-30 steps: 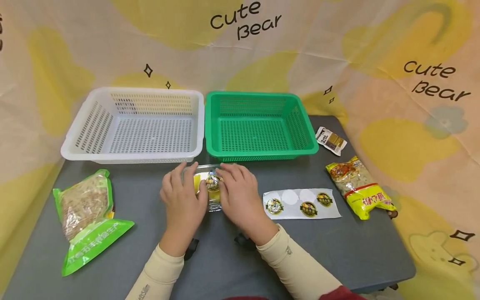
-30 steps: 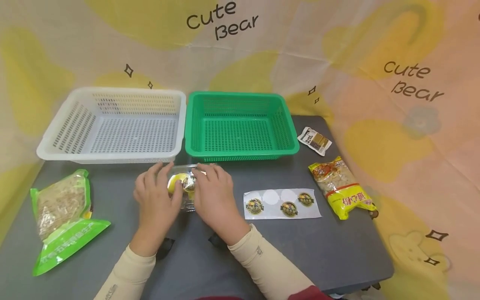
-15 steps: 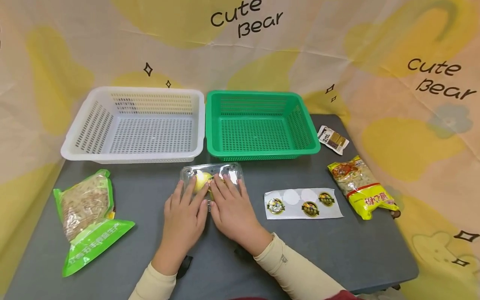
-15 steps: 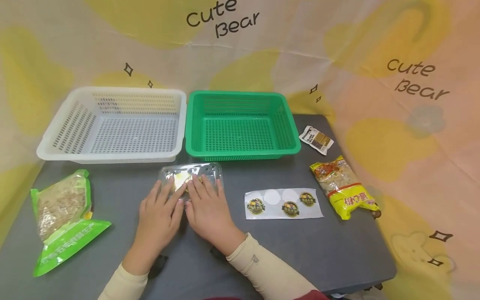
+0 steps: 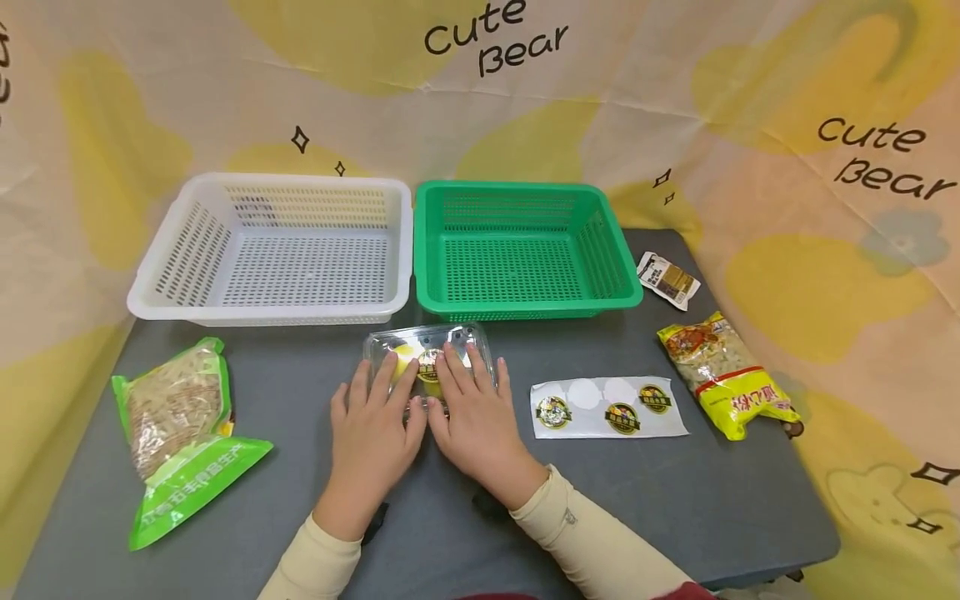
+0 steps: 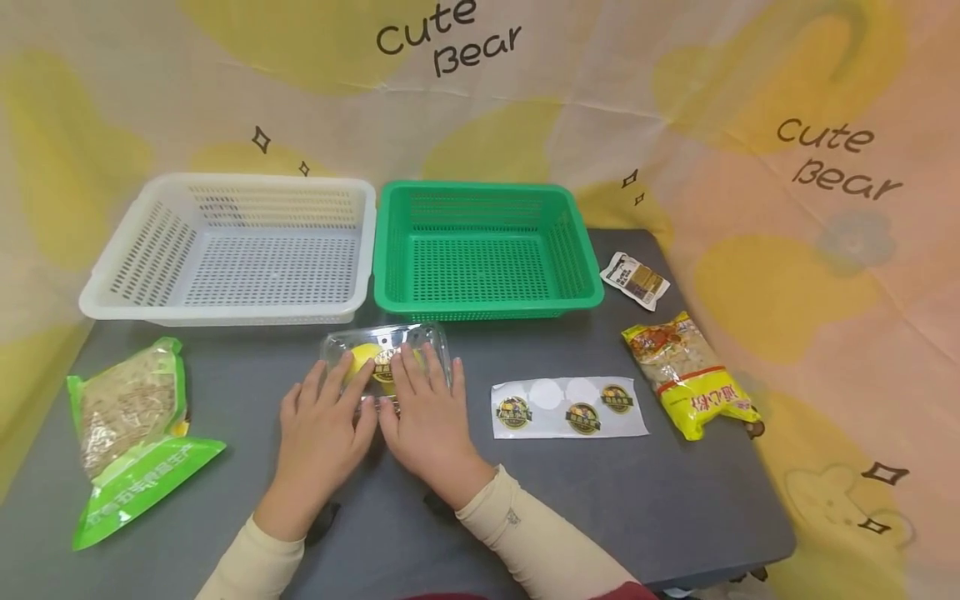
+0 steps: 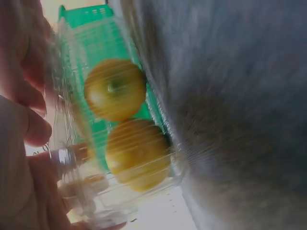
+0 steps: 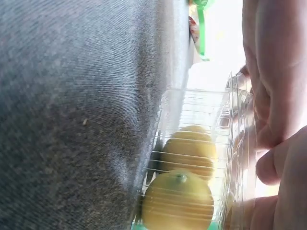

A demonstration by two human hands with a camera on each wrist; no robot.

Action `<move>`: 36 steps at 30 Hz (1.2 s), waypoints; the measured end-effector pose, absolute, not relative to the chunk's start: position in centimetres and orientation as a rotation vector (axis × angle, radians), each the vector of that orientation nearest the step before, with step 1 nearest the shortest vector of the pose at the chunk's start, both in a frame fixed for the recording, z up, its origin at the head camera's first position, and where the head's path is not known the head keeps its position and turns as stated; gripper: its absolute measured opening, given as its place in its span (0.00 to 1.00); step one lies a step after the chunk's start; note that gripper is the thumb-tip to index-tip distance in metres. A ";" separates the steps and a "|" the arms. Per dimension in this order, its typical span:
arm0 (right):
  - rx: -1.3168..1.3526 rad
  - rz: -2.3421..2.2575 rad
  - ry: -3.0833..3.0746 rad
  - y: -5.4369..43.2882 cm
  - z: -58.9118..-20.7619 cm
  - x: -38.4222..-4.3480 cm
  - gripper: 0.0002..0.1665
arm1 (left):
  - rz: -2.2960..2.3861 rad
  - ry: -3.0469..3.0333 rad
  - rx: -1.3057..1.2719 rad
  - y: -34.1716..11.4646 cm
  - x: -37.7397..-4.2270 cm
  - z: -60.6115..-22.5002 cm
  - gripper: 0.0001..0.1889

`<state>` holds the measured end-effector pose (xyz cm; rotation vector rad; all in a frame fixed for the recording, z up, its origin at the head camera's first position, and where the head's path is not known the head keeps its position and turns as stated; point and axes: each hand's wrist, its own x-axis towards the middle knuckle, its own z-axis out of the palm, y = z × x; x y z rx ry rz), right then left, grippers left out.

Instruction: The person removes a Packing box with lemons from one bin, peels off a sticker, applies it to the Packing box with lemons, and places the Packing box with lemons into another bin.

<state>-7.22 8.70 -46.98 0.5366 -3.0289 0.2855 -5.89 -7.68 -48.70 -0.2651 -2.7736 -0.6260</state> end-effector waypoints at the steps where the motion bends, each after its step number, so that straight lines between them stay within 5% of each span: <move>1: 0.526 0.284 -3.034 8.8 -46.9 -7.2 0.36 | -0.610 -2.777 -0.268 -7.6 -6.1 -48.5 0.27; 36: 0.317 0.536 -3.015 11.4 -48.4 -6.5 0.42 | -0.625 -2.790 -0.546 -10.7 -6.0 -49.0 0.22</move>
